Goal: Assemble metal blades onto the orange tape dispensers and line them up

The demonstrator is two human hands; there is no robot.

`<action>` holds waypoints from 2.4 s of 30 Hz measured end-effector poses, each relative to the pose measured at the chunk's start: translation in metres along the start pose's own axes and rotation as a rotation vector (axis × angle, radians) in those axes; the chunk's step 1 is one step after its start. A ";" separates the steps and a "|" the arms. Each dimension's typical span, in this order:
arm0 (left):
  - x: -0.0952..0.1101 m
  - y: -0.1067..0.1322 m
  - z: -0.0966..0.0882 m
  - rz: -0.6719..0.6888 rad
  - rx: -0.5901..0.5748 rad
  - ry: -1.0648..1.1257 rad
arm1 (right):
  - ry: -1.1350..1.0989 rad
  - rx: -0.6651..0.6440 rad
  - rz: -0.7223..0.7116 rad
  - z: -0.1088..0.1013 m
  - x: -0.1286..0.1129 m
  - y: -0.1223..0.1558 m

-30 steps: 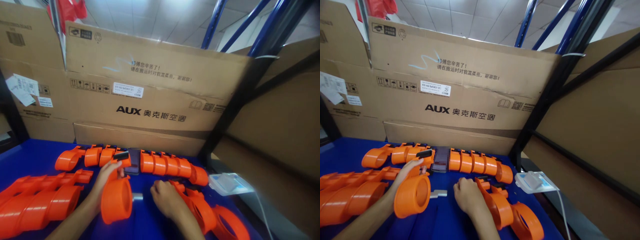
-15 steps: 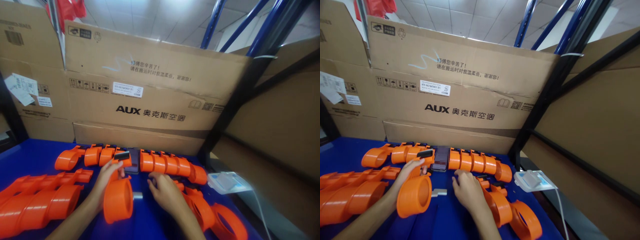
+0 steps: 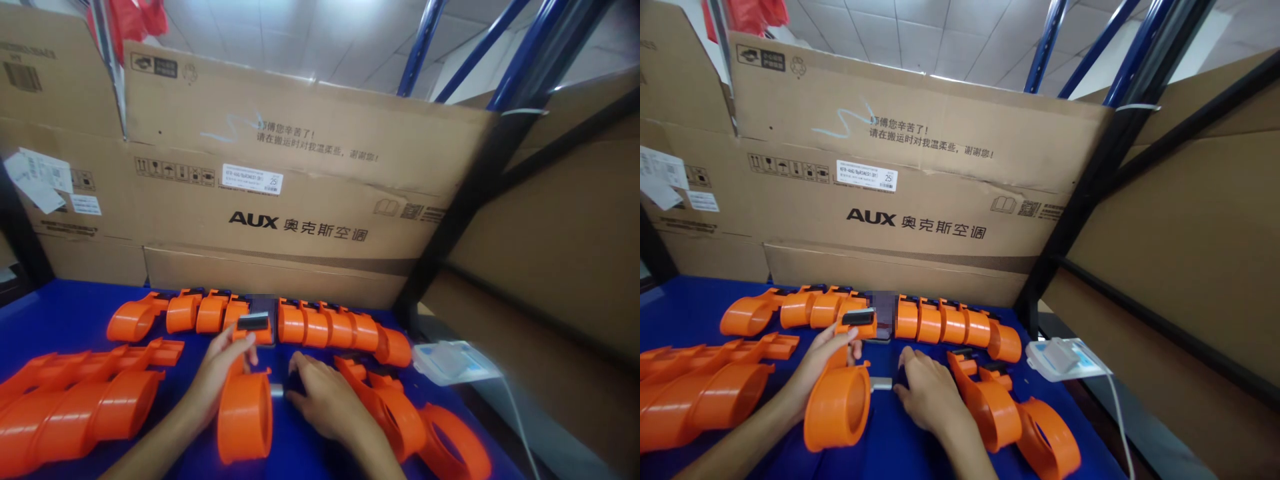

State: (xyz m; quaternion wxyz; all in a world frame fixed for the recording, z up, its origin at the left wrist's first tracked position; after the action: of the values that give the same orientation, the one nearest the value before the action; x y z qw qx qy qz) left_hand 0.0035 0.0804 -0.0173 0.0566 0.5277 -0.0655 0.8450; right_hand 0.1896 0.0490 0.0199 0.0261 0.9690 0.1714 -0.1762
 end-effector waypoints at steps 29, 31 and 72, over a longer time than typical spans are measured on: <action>0.004 0.008 0.016 0.096 -0.070 -0.244 | -0.895 0.455 -0.255 -0.014 -0.014 -0.006; 0.003 0.007 0.015 0.089 -0.067 -0.251 | -0.863 0.457 -0.278 -0.014 -0.017 -0.005; 0.006 0.013 0.026 0.095 -0.155 -0.254 | -0.321 0.309 -0.338 -0.018 -0.034 -0.001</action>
State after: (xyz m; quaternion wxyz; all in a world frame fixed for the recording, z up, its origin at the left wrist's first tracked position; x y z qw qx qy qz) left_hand 0.0215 0.0633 -0.0014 0.0485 0.6208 -0.1622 0.7654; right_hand 0.1656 0.0410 0.0481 -0.1249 0.8788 0.2952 -0.3535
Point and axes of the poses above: each hand's wrist, its own y-axis away from the middle knuckle, its own z-axis out of the palm, x = y × z, the point moved 7 cm from there along -y, towards the middle knuckle, and after that the axes turned 6 degrees about -x, right-handed, at the moved point
